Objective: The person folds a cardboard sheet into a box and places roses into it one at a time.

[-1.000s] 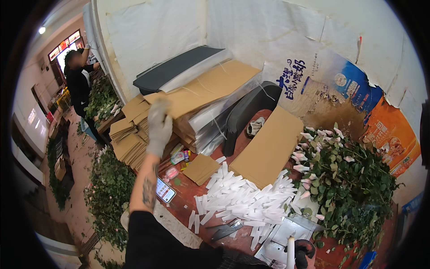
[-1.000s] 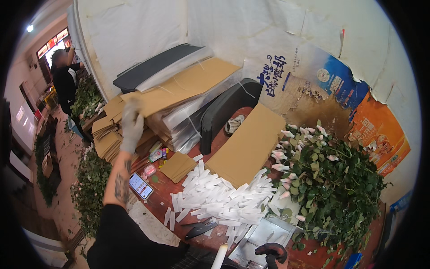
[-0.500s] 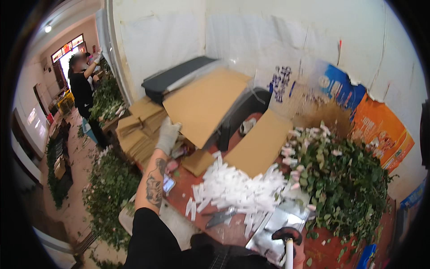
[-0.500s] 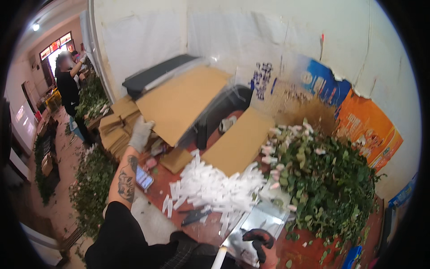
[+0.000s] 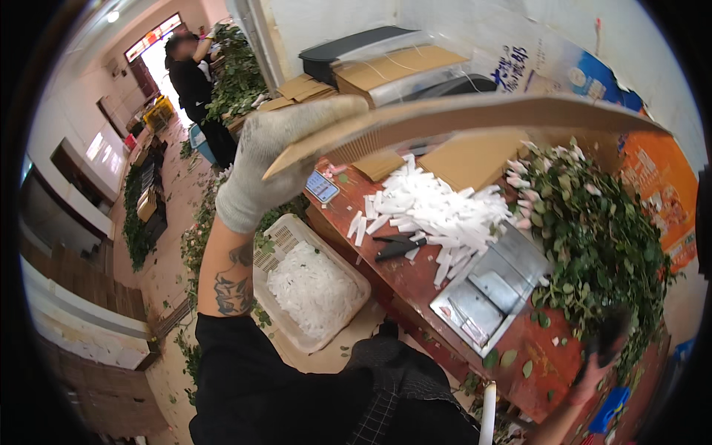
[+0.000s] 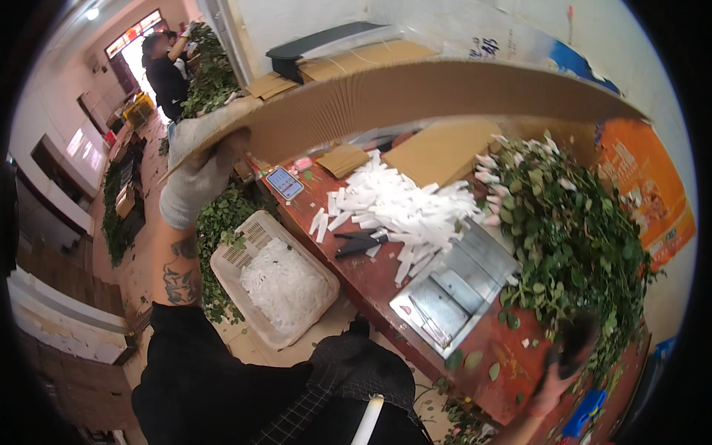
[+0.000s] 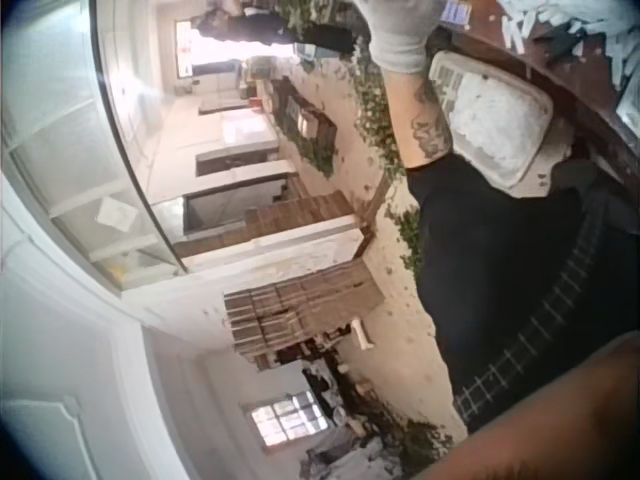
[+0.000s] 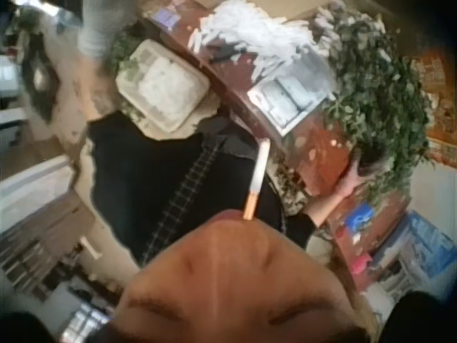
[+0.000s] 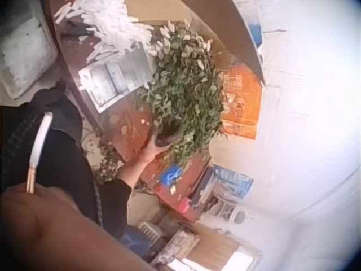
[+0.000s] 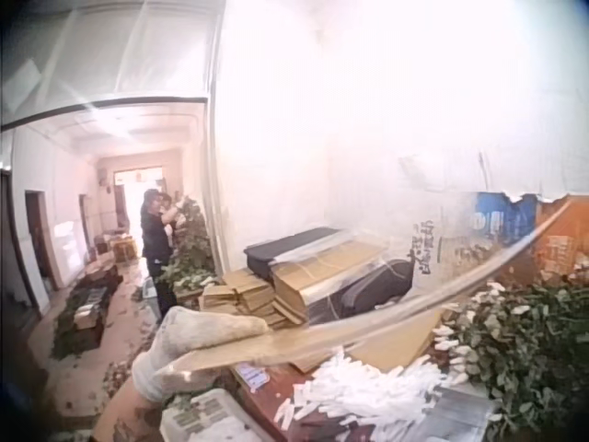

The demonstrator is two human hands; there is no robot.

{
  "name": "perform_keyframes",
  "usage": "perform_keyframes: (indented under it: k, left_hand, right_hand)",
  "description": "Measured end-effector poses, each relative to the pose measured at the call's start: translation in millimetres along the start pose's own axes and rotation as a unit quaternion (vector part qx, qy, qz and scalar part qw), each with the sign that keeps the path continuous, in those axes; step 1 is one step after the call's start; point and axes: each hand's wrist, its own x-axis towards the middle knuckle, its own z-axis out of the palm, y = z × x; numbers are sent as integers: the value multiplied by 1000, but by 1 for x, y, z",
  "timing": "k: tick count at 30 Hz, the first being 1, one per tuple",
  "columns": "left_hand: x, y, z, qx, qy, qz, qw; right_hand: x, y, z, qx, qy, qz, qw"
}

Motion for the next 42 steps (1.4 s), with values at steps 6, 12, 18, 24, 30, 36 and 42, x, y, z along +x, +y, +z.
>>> perform_keyframes:
  k: [6,12,18,24,30,36,42]
  left_hand:
    - [-21,41,54,-147,-175,-88,970]
    - [-111,64,180,-383,-241,-183,873]
    - [-180,57,251,-408,-413,-309,753]
    - [-55,17,256,-279,-96,-95,951]
    - [-7,85,359,-282,-388,181,859]
    - [-47,26,512,-373,-647,108,656]
    - [-66,-5,474,-529,-694,-11,489]
  right_hand:
    - [38,-25,-124,-65,247,-21,967]
    - [-25,29,-317,-138,95,61,984]
    - [74,-90,-278,-160,54,65,983]
    - [242,-110,-164,-369,-109,38,922]
    - [338,-80,87,-376,-214,80,898]
    - [314,7,162,-581,-277,-232,729]
    - [221,16,148,24,-558,255,790]
